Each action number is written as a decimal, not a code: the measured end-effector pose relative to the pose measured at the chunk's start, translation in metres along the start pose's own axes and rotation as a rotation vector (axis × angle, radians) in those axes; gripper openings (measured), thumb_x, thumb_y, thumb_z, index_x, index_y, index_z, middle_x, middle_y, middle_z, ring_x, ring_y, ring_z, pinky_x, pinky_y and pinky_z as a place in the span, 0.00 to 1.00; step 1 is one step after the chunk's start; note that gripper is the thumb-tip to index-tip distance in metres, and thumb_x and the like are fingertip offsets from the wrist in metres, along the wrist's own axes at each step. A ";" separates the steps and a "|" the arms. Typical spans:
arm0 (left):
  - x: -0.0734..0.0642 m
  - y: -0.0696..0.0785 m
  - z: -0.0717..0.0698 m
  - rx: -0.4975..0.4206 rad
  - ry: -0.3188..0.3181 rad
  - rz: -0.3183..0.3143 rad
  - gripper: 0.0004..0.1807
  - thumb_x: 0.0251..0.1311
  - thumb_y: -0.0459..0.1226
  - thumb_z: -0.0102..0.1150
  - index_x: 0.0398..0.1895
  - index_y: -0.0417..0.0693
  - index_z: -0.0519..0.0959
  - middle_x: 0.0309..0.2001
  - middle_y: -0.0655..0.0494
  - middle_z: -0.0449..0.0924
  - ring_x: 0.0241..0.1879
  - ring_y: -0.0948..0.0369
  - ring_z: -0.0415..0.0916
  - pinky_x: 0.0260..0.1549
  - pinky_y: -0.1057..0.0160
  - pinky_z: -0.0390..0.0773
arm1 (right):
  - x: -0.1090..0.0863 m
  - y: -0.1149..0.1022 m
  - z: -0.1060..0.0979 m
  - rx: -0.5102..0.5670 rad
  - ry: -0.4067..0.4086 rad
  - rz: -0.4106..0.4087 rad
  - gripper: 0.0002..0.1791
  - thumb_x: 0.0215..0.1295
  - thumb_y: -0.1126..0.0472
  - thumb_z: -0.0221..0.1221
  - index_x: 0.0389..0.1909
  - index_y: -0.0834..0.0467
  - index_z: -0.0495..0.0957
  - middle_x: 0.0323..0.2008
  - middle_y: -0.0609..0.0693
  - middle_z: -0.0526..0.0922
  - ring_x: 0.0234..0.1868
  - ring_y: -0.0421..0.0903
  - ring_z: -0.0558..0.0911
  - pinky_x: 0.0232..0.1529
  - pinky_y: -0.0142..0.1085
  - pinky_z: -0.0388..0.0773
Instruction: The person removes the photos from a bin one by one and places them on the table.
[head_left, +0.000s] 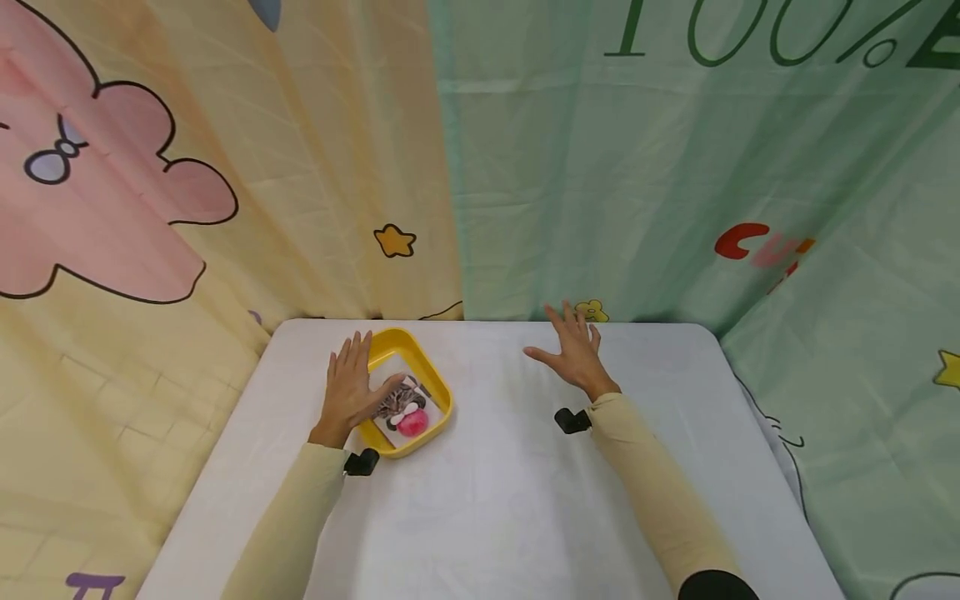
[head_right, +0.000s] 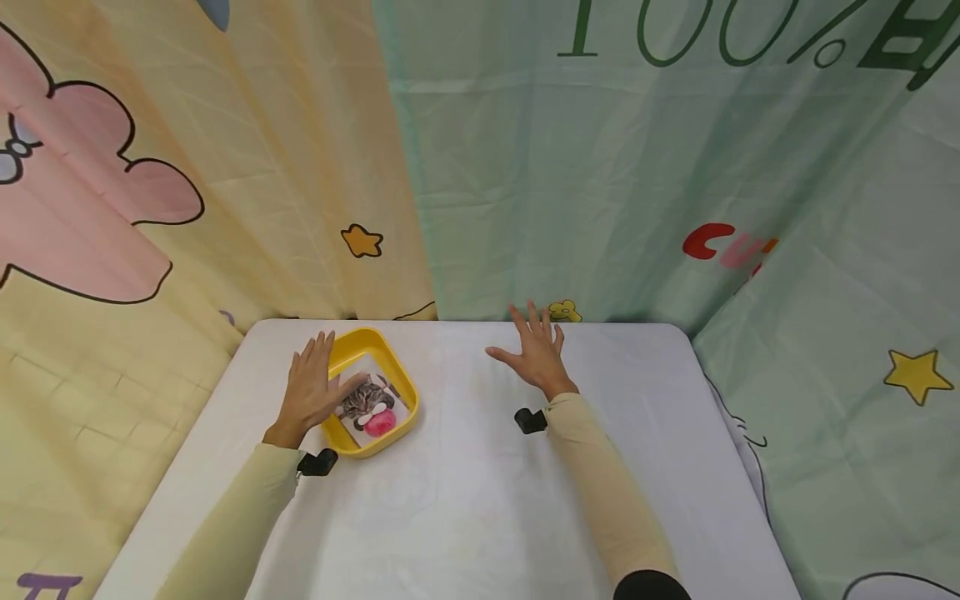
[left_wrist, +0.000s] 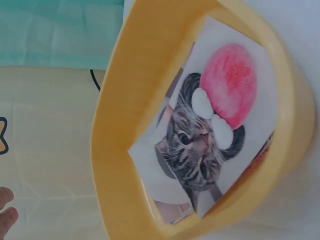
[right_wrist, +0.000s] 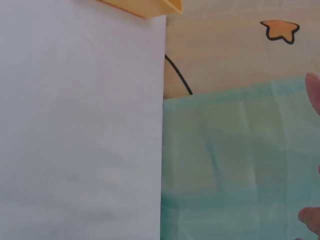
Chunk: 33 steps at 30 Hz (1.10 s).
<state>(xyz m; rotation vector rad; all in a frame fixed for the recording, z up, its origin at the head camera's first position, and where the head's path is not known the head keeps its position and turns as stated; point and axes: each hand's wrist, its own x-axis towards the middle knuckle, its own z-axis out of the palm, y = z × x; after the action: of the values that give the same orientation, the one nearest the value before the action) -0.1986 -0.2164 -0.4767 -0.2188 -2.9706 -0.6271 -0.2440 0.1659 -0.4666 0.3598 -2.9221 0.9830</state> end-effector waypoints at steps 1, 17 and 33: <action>-0.003 -0.002 0.002 -0.006 0.004 -0.015 0.54 0.58 0.63 0.51 0.76 0.38 0.44 0.75 0.34 0.41 0.73 0.40 0.38 0.69 0.40 0.33 | 0.002 0.000 0.003 0.006 0.004 -0.003 0.50 0.60 0.35 0.59 0.77 0.51 0.48 0.76 0.60 0.38 0.75 0.62 0.33 0.67 0.63 0.32; -0.045 -0.034 0.045 -0.252 -0.134 -0.305 0.49 0.67 0.48 0.53 0.74 0.30 0.35 0.74 0.30 0.26 0.72 0.36 0.29 0.68 0.40 0.41 | 0.011 -0.007 0.034 0.030 0.037 -0.038 0.49 0.61 0.39 0.60 0.74 0.61 0.52 0.75 0.60 0.47 0.74 0.62 0.45 0.67 0.60 0.39; -0.059 -0.029 0.076 -0.458 0.008 -0.388 0.42 0.67 0.31 0.43 0.72 0.29 0.28 0.73 0.28 0.37 0.72 0.38 0.41 0.69 0.44 0.44 | 0.010 -0.006 0.048 0.048 -0.002 0.001 0.49 0.59 0.38 0.62 0.74 0.59 0.55 0.75 0.60 0.47 0.75 0.59 0.44 0.68 0.58 0.39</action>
<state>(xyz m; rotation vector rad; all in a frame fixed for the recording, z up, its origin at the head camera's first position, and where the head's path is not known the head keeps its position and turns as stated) -0.1501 -0.2183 -0.5646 0.3389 -2.8314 -1.3430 -0.2503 0.1304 -0.5009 0.3612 -2.9046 1.0558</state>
